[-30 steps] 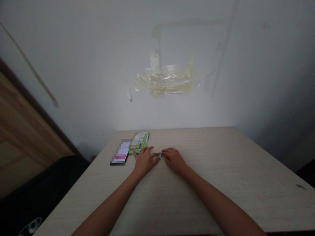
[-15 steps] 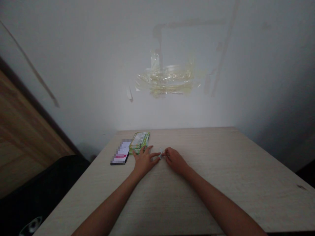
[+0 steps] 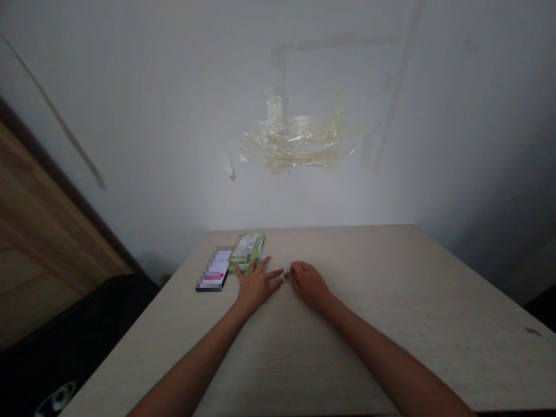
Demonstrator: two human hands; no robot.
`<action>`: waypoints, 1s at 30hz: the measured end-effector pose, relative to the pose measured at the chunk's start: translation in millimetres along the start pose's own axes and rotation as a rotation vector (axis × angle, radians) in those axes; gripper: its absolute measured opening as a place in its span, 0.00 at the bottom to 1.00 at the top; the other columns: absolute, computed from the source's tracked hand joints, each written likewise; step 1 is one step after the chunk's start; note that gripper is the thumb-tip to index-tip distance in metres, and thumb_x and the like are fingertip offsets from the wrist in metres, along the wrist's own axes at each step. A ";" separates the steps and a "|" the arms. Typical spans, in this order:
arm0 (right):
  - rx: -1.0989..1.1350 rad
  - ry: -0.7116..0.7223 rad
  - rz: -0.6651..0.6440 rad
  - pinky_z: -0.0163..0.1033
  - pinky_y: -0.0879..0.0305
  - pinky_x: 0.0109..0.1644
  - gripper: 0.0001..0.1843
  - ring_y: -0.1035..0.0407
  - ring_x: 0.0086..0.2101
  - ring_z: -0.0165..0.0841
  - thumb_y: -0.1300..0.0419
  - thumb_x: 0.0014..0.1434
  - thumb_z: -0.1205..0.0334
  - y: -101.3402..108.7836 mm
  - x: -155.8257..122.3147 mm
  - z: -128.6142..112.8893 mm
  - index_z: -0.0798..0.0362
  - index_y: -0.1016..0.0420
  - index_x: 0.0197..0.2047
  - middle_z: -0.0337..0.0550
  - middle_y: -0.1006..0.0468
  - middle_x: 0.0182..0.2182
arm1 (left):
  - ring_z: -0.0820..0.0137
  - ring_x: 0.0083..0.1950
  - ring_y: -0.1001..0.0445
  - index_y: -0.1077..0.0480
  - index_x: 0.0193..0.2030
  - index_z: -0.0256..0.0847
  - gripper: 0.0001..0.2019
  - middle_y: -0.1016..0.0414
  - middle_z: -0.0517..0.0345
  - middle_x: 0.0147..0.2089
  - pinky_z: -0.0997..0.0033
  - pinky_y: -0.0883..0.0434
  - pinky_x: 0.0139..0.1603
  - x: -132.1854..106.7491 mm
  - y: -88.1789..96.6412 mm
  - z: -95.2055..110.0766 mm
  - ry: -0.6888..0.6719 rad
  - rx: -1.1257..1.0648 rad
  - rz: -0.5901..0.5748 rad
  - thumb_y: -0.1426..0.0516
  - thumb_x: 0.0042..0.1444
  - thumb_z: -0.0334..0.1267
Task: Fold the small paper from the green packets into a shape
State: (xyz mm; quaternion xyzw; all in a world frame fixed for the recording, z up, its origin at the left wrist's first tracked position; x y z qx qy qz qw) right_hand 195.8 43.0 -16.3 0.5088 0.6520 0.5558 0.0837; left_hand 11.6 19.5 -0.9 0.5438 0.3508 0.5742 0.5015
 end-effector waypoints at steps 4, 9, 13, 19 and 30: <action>0.029 -0.015 0.001 0.41 0.37 0.53 0.08 0.31 0.47 0.36 0.48 0.63 0.67 0.8 0.2 0.4 0.54 0.34 0.46 0.50 0.26 0.45 | 0.47 0.70 0.52 0.32 0.53 0.75 0.17 0.44 0.65 0.70 0.22 0.68 0.61 -0.7 -0.4 0.6 0.004 -0.005 0.001 0.47 0.56 0.60; 0.035 -0.053 -0.025 0.40 0.37 0.51 0.07 0.31 0.43 0.35 0.47 0.62 0.68 3.8 1.9 1.8 0.53 0.34 0.45 0.47 0.26 0.42 | 0.47 0.70 0.52 0.32 0.53 0.74 0.18 0.43 0.64 0.70 0.22 0.67 0.61 0.1 -1.6 0.7 0.017 -0.019 -0.013 0.47 0.56 0.59; -0.021 -0.054 -0.037 0.39 0.37 0.50 0.05 0.31 0.42 0.35 0.46 0.61 0.69 5.9 4.3 -1.8 0.53 0.34 0.42 0.46 0.26 0.40 | 0.46 0.70 0.52 0.32 0.53 0.74 0.18 0.43 0.65 0.70 0.22 0.67 0.61 0.4 -1.5 1.2 0.019 -0.039 -0.035 0.47 0.56 0.59; -0.087 -0.050 -0.013 0.40 0.38 0.50 0.04 0.32 0.43 0.36 0.47 0.62 0.68 8.1 6.9 -10.4 0.53 0.34 0.40 0.46 0.26 0.39 | 0.49 0.69 0.50 0.31 0.54 0.71 0.18 0.41 0.62 0.68 0.24 0.67 0.62 -0.3 -0.1 2.2 -0.004 -0.025 0.015 0.45 0.56 0.57; -0.123 -0.058 0.015 0.42 0.38 0.52 0.04 0.32 0.43 0.38 0.46 0.62 0.67 3.6 3.2 -9.7 0.53 0.33 0.40 0.47 0.25 0.38 | 0.50 0.67 0.47 0.26 0.47 0.69 0.13 0.39 0.66 0.67 0.23 0.66 0.62 -1.1 3.9 1.7 -0.033 -0.019 0.042 0.45 0.56 0.57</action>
Point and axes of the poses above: each hand's wrist, its own x-axis towards the middle knuckle, its own y-axis out of the back of the hand, z = x × y, the point moved 2 cm from there along x, towards the middle knuckle
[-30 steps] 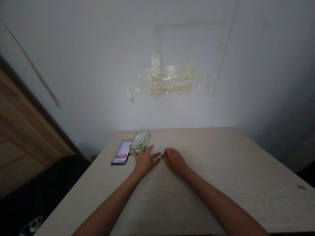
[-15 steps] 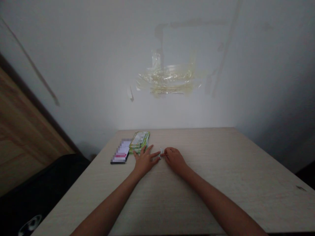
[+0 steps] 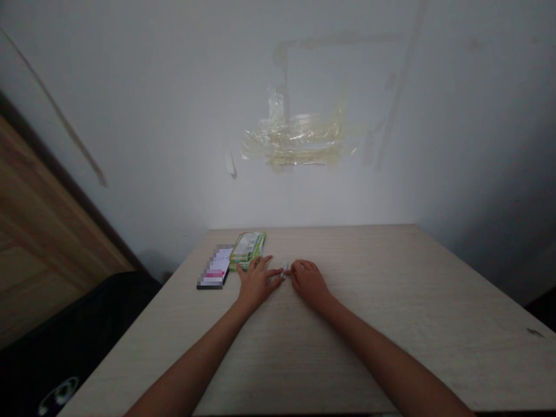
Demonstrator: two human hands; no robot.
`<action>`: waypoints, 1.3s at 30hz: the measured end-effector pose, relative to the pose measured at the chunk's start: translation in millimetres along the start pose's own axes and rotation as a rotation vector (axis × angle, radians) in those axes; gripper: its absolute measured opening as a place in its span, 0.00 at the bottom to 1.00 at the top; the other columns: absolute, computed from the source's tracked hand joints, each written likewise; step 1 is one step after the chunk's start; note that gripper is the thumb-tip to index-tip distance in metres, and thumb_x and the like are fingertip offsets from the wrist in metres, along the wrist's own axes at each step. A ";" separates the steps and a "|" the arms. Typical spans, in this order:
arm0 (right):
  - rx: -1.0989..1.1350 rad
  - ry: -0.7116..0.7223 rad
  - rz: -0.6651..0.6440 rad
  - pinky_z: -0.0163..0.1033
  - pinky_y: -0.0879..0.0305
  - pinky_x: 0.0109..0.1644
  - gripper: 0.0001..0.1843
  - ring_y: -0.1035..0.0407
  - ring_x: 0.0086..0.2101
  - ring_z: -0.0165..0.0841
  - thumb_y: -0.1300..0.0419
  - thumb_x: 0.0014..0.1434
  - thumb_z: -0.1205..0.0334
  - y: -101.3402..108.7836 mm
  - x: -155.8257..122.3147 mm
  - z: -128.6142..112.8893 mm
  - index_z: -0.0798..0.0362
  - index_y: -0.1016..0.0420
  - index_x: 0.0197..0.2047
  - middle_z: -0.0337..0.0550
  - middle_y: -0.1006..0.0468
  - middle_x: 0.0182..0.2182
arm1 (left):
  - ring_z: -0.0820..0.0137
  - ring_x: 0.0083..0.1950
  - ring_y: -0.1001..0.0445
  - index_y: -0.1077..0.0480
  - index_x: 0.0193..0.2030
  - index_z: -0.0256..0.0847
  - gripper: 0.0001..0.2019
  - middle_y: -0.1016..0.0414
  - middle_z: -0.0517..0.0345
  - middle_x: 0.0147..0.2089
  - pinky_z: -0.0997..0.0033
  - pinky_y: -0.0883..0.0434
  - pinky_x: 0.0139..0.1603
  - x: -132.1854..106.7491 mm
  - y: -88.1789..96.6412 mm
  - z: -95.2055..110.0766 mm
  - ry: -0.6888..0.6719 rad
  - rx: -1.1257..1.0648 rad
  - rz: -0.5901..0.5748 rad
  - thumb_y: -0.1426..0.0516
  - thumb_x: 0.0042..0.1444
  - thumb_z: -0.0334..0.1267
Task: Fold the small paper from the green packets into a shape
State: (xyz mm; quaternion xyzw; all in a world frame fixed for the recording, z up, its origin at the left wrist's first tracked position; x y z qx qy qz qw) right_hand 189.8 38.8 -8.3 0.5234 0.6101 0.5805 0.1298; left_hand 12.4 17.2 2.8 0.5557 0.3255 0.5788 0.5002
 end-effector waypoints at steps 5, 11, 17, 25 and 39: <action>-0.068 0.002 0.012 0.44 0.40 0.55 0.06 0.32 0.47 0.39 0.48 0.64 0.67 1.9 1.0 -5.5 0.53 0.32 0.42 0.49 0.24 0.41 | 0.51 0.67 0.47 0.27 0.47 0.71 0.13 0.40 0.67 0.68 0.23 0.66 0.62 2.0 -0.1 0.4 -0.002 -0.004 -0.042 0.45 0.56 0.56; -0.115 -0.023 0.009 0.45 0.42 0.56 0.05 0.33 0.49 0.39 0.48 0.64 0.68 3.8 8.4 -7.1 0.53 0.31 0.42 0.49 0.24 0.42 | 0.49 0.68 0.47 0.26 0.46 0.71 0.12 0.41 0.68 0.68 0.22 0.66 0.61 2.8 -2.8 -0.2 0.005 -0.024 -0.034 0.45 0.56 0.57; -0.133 -0.034 0.011 0.44 0.42 0.55 0.05 0.32 0.48 0.39 0.48 0.65 0.66 4.7 12.6 -6.3 0.53 0.31 0.42 0.48 0.23 0.41 | 0.49 0.68 0.48 0.26 0.47 0.71 0.12 0.42 0.68 0.68 0.23 0.64 0.62 3.0 -1.2 0.8 0.011 -0.003 -0.050 0.45 0.57 0.56; -0.160 -0.033 0.044 0.45 0.42 0.54 0.07 0.32 0.48 0.39 0.50 0.67 0.64 -0.4 13.1 -4.3 0.52 0.31 0.41 0.48 0.23 0.40 | 0.50 0.68 0.47 0.26 0.47 0.70 0.13 0.41 0.68 0.68 0.23 0.64 0.62 3.9 -1.8 -0.6 -0.001 -0.033 -0.065 0.45 0.57 0.56; -0.178 -0.066 0.044 0.46 0.41 0.55 0.10 0.33 0.52 0.40 0.51 0.69 0.60 -1.0 13.7 -7.9 0.53 0.30 0.41 0.52 0.22 0.43 | 0.50 0.67 0.46 0.26 0.47 0.70 0.12 0.38 0.67 0.67 0.20 0.64 0.60 5.4 -8.1 -3.7 -0.020 -0.062 -0.024 0.45 0.57 0.55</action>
Point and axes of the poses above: each hand's wrist, its own x-axis towards the middle knuckle, its own y-axis out of the back of the hand, z = x × y, the point moved 2 cm from there along x, towards the middle knuckle
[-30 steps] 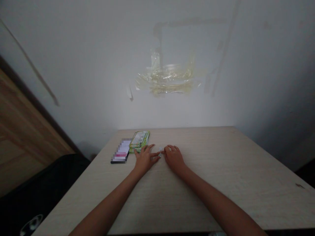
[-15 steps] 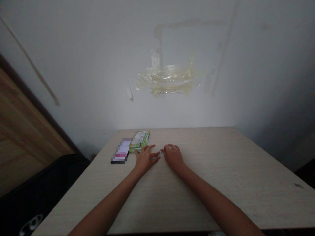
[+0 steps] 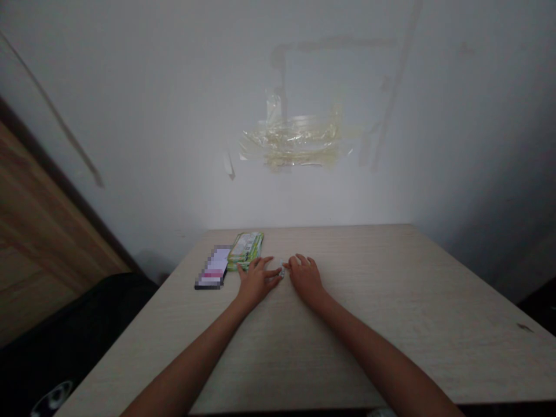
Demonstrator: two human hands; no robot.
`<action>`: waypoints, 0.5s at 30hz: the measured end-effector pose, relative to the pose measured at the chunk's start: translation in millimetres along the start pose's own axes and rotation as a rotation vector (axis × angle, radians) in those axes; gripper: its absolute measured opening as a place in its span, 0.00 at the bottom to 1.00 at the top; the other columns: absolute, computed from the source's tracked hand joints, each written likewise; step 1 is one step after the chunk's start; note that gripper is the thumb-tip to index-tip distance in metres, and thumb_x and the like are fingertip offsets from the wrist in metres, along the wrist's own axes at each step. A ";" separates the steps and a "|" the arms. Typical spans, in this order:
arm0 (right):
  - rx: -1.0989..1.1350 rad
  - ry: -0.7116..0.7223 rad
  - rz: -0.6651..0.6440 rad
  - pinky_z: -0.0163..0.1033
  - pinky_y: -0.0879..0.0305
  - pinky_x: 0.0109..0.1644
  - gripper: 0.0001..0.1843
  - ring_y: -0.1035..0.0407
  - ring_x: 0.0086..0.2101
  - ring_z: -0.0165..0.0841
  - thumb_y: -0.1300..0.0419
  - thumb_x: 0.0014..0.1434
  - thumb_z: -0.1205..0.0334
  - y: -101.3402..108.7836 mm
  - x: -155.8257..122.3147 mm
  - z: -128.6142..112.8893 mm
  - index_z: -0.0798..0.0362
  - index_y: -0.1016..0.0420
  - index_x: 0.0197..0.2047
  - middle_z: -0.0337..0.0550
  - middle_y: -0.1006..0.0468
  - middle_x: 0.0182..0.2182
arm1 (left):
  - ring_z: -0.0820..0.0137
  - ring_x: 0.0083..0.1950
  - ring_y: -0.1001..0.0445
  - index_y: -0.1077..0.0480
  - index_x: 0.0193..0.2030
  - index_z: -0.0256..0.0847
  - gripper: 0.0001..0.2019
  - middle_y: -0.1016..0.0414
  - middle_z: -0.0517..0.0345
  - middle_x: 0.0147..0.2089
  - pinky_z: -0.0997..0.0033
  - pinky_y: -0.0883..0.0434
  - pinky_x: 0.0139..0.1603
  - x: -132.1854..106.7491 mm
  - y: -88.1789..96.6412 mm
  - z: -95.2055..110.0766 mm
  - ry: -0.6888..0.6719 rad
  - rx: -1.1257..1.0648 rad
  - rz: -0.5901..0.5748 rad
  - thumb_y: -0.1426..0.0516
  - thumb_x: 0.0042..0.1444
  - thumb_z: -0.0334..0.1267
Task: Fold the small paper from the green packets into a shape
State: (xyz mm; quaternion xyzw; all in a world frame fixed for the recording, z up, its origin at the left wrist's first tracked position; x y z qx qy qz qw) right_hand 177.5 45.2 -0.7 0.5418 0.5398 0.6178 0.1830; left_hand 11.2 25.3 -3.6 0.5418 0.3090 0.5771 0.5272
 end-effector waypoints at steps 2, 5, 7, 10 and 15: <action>-0.005 0.007 -0.001 0.47 0.41 0.56 0.09 0.34 0.55 0.40 0.50 0.69 0.61 -2.0 -0.3 0.4 0.53 0.30 0.42 0.52 0.22 0.43 | 0.51 0.67 0.45 0.26 0.47 0.70 0.12 0.38 0.67 0.66 0.20 0.64 0.60 0.0 0.0 0.3 -0.003 -0.001 -0.001 0.45 0.57 0.55; 0.002 0.035 0.014 0.47 0.42 0.57 0.09 0.35 0.55 0.40 0.51 0.68 0.62 -5.2 -0.9 2.8 0.53 0.30 0.43 0.52 0.22 0.44 | 0.51 0.67 0.46 0.26 0.48 0.69 0.12 0.39 0.66 0.67 0.21 0.65 0.61 -0.7 -0.1 1.1 0.001 0.007 -0.004 0.45 0.58 0.55; 0.002 0.040 0.038 0.47 0.41 0.57 0.10 0.34 0.55 0.39 0.51 0.68 0.63 -6.6 -1.0 5.3 0.54 0.30 0.43 0.54 0.23 0.46 | 0.52 0.67 0.46 0.27 0.48 0.69 0.13 0.38 0.66 0.67 0.22 0.66 0.62 -1.5 -0.5 1.6 0.014 0.013 0.000 0.45 0.57 0.55; 0.001 0.032 0.065 0.45 0.41 0.57 0.10 0.34 0.54 0.39 0.52 0.68 0.64 -7.4 -0.8 8.7 0.55 0.30 0.44 0.56 0.25 0.49 | 0.52 0.67 0.46 0.27 0.48 0.69 0.13 0.37 0.65 0.66 0.22 0.69 0.62 -2.3 -0.9 1.7 0.024 0.011 0.020 0.45 0.57 0.56; 0.005 0.042 0.054 0.44 0.41 0.56 0.09 0.33 0.52 0.38 0.51 0.68 0.65 -8.0 -0.1 9.7 0.55 0.30 0.43 0.52 0.23 0.46 | 0.52 0.67 0.45 0.27 0.48 0.70 0.13 0.37 0.66 0.66 0.23 0.69 0.62 -2.7 -0.5 1.4 0.019 -0.009 0.016 0.45 0.56 0.56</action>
Point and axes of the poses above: each hand's wrist, its own x-axis towards the middle knuckle, its own y-axis out of the back of the hand, z = x × y, the point moved 2 cm from there along x, towards the middle knuckle
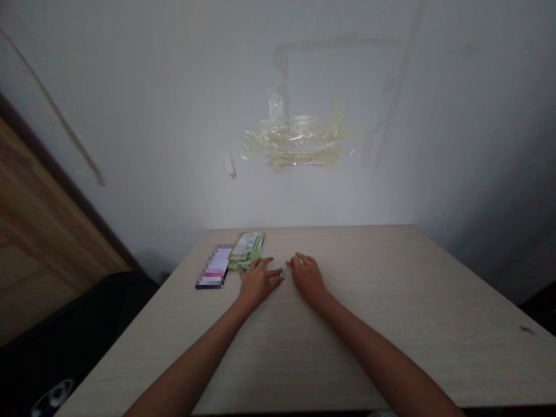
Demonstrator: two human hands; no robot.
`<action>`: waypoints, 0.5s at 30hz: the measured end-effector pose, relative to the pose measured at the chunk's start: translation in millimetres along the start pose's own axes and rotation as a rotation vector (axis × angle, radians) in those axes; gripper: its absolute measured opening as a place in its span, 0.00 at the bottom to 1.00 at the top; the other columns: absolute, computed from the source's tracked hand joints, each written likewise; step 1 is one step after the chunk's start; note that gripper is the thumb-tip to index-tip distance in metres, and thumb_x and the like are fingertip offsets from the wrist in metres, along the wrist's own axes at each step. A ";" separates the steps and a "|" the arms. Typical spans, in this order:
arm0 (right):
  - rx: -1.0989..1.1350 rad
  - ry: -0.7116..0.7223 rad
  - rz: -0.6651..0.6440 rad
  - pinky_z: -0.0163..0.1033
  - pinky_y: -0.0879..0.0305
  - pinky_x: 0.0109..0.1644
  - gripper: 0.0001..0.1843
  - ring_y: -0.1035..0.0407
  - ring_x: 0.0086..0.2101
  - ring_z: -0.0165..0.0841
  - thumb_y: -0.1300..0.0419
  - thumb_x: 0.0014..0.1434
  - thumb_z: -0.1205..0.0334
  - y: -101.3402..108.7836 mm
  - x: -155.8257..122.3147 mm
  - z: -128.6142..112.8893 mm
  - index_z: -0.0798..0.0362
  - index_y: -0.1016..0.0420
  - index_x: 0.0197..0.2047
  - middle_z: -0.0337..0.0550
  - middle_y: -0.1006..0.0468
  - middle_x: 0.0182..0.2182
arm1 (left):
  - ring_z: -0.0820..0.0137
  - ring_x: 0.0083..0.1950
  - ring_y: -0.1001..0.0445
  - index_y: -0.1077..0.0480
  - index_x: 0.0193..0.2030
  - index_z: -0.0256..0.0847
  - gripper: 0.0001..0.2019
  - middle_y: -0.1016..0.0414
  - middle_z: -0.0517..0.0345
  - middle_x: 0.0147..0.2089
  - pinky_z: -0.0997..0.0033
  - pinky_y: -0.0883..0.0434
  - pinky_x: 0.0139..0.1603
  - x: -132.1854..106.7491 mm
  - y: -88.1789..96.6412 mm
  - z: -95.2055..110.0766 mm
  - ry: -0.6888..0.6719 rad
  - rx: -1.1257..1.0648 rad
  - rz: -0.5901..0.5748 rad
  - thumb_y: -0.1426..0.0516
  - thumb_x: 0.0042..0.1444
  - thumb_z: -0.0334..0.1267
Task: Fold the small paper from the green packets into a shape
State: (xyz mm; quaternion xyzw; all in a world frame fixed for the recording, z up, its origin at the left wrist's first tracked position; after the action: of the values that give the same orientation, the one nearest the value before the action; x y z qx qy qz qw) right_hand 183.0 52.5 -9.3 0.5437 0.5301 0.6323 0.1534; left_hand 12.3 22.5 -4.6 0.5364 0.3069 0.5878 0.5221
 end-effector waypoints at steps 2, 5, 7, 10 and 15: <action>-0.008 0.006 -0.019 0.44 0.40 0.55 0.09 0.31 0.49 0.38 0.51 0.68 0.65 -0.1 0.6 -0.3 0.55 0.30 0.42 0.49 0.22 0.42 | 0.52 0.67 0.45 0.27 0.48 0.69 0.13 0.37 0.66 0.66 0.24 0.70 0.62 -0.1 0.3 0.2 0.002 -0.003 -0.005 0.45 0.56 0.57; -0.045 0.040 -0.026 0.46 0.42 0.57 0.10 0.31 0.48 0.38 0.51 0.68 0.65 0.7 1.7 -0.9 0.55 0.29 0.42 0.48 0.22 0.40 | 0.52 0.67 0.45 0.26 0.48 0.69 0.13 0.37 0.65 0.66 0.24 0.71 0.62 -0.1 0.0 0.5 0.001 -0.003 -0.002 0.45 0.56 0.56; -0.076 0.082 -0.030 0.49 0.45 0.60 0.10 0.32 0.50 0.39 0.51 0.68 0.67 1.6 2.1 -1.3 0.54 0.28 0.43 0.49 0.22 0.41 | 0.53 0.67 0.45 0.26 0.47 0.69 0.13 0.37 0.65 0.65 0.24 0.71 0.62 0.0 -0.6 0.4 -0.001 -0.002 0.002 0.44 0.57 0.56; -0.091 0.129 -0.049 0.51 0.49 0.62 0.11 0.34 0.53 0.40 0.50 0.66 0.70 2.5 2.0 -1.7 0.53 0.28 0.47 0.48 0.22 0.43 | 0.53 0.67 0.46 0.26 0.47 0.70 0.12 0.37 0.65 0.65 0.24 0.70 0.62 -0.1 -1.2 0.0 -0.006 -0.003 -0.003 0.45 0.57 0.56; -0.070 0.126 -0.033 0.51 0.47 0.61 0.10 0.34 0.52 0.40 0.49 0.65 0.70 0.9 2.2 -0.8 0.53 0.28 0.46 0.48 0.22 0.42 | 0.54 0.67 0.45 0.27 0.48 0.69 0.13 0.36 0.63 0.65 0.22 0.69 0.61 -1.0 0.6 1.2 0.003 0.001 0.017 0.45 0.57 0.55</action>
State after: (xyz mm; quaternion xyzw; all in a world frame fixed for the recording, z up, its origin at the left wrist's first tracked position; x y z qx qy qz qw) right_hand 181.8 53.5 -7.3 0.4883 0.5250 0.6810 0.1491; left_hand 13.1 21.3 -4.1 0.5384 0.3034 0.5928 0.5164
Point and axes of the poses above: each hand's wrist, its own x-axis towards the middle knuckle, its own y-axis out of the back of the hand, z = x × y, the point moved 2 cm from there along x, towards the middle knuckle
